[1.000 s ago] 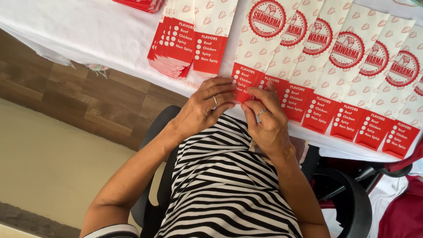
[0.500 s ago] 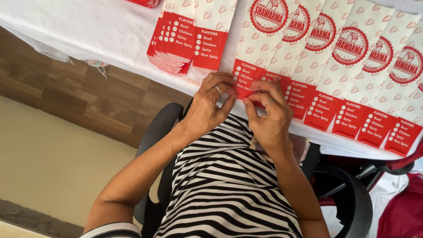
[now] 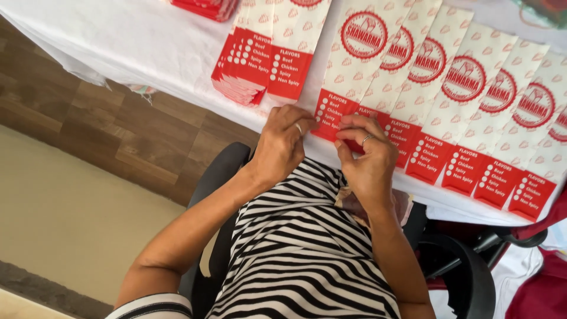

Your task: The person sorts paper shawarma bags by hand, applies glue to the edges of the bags using a bottle, and presses the edges together to seal them before stacking them on a table.

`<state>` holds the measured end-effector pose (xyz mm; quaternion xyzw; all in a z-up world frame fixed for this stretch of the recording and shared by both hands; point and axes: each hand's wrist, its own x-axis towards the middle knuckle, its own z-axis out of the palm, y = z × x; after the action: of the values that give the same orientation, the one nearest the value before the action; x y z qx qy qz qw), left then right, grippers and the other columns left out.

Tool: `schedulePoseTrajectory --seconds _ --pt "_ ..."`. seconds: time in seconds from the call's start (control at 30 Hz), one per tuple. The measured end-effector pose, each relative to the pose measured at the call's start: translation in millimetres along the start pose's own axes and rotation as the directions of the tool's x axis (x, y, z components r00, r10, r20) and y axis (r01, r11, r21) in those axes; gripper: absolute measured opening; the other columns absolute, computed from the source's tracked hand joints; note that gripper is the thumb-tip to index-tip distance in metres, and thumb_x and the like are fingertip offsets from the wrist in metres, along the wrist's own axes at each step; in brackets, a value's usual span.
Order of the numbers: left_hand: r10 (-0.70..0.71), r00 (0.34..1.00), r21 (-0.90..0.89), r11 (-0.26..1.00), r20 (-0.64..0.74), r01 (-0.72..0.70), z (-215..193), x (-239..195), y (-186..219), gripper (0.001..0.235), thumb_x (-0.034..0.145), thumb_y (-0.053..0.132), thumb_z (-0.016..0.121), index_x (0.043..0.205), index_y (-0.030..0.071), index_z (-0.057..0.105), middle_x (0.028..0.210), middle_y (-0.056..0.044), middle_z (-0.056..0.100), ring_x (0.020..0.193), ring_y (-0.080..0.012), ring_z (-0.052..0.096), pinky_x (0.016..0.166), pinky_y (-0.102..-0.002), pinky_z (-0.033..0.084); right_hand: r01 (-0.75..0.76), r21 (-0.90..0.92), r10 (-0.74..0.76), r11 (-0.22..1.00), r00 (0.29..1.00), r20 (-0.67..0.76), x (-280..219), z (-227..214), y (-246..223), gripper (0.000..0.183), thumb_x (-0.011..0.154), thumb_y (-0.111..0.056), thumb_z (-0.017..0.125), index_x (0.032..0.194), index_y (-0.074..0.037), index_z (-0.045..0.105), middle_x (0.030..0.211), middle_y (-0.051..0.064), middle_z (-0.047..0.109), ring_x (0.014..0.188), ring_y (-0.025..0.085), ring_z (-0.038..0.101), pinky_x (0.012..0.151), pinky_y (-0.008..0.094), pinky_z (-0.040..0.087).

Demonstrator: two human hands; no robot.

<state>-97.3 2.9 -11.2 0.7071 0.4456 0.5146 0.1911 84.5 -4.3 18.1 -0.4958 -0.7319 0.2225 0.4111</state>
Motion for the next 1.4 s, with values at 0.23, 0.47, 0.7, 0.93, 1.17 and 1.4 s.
schedulePoseTrajectory --seconds 0.23,0.47,0.7,0.93,1.17,1.4 --pt "0.310 0.949 0.624 0.754 -0.065 -0.204 -14.9 40.8 -28.9 0.031 0.079 0.010 0.077 0.107 -0.003 0.071 0.111 -0.023 0.067 0.109 -0.0416 0.063 0.089 -0.050 0.046 0.070 -0.073 -0.071 0.995 0.997 -0.009 -5.7 4.6 7.0 0.011 0.082 0.006 0.079 0.089 0.000 0.074 0.109 0.011 0.072 0.104 0.034 0.072 0.116 0.049 0.042" --pt "0.236 0.972 0.797 0.587 -0.002 -0.141 -37.7 39.6 -83.0 0.021 0.087 -0.001 0.061 0.103 -0.008 0.072 0.109 -0.024 0.073 0.107 -0.0423 0.067 0.081 -0.048 0.052 0.103 -0.028 -0.102 0.994 0.995 0.023 -9.9 4.4 13.2 0.017 0.084 0.012 0.077 0.096 0.001 0.071 0.119 0.010 0.069 0.113 0.027 0.068 0.117 0.052 0.047" --pt "0.433 0.895 0.663 0.701 -0.103 -0.262 -26.8 44.5 -32.1 0.012 0.100 -0.006 0.066 0.108 -0.014 0.067 0.110 -0.028 0.069 0.102 -0.0418 0.069 0.084 -0.049 0.060 0.161 -0.082 -0.156 0.984 0.986 0.064 -12.7 7.4 10.1 0.029 0.089 0.018 0.070 0.115 0.005 0.072 0.126 0.012 0.065 0.119 0.030 0.066 0.125 0.060 0.036" --pt "0.263 0.965 0.479 0.847 0.003 -0.232 -0.5 9.4 -8.4 0.021 0.097 0.009 0.066 0.100 -0.010 0.074 0.109 -0.031 0.070 0.113 -0.0498 0.065 0.098 -0.057 0.050 0.217 -0.235 -0.206 0.947 0.976 0.072 -15.0 10.9 13.1 0.024 0.093 0.005 0.068 0.116 0.004 0.076 0.125 0.015 0.069 0.119 0.035 0.067 0.121 0.054 0.034" --pt "0.139 0.982 0.347 0.921 0.130 -0.176 -12.9 -4.2 -24.6 0.024 0.095 -0.004 0.062 0.116 -0.004 0.073 0.126 -0.026 0.067 0.124 -0.0444 0.060 0.103 -0.052 0.046 0.275 -0.281 -0.253 0.919 0.961 0.114 -13.7 10.3 6.6 0.024 0.095 0.007 0.063 0.117 0.007 0.073 0.132 0.018 0.067 0.123 0.037 0.065 0.123 0.054 0.031" --pt "0.165 0.982 0.301 0.935 0.096 -0.187 -14.4 -2.9 -26.8 0.024 0.095 0.005 0.066 0.116 -0.004 0.072 0.120 -0.022 0.068 0.116 -0.0411 0.061 0.095 -0.047 0.047 0.288 -0.257 -0.266 0.923 0.957 0.117 -12.6 11.7 7.0 0.028 0.093 0.012 0.062 0.119 0.009 0.070 0.136 0.022 0.064 0.127 0.039 0.062 0.122 0.055 0.031"
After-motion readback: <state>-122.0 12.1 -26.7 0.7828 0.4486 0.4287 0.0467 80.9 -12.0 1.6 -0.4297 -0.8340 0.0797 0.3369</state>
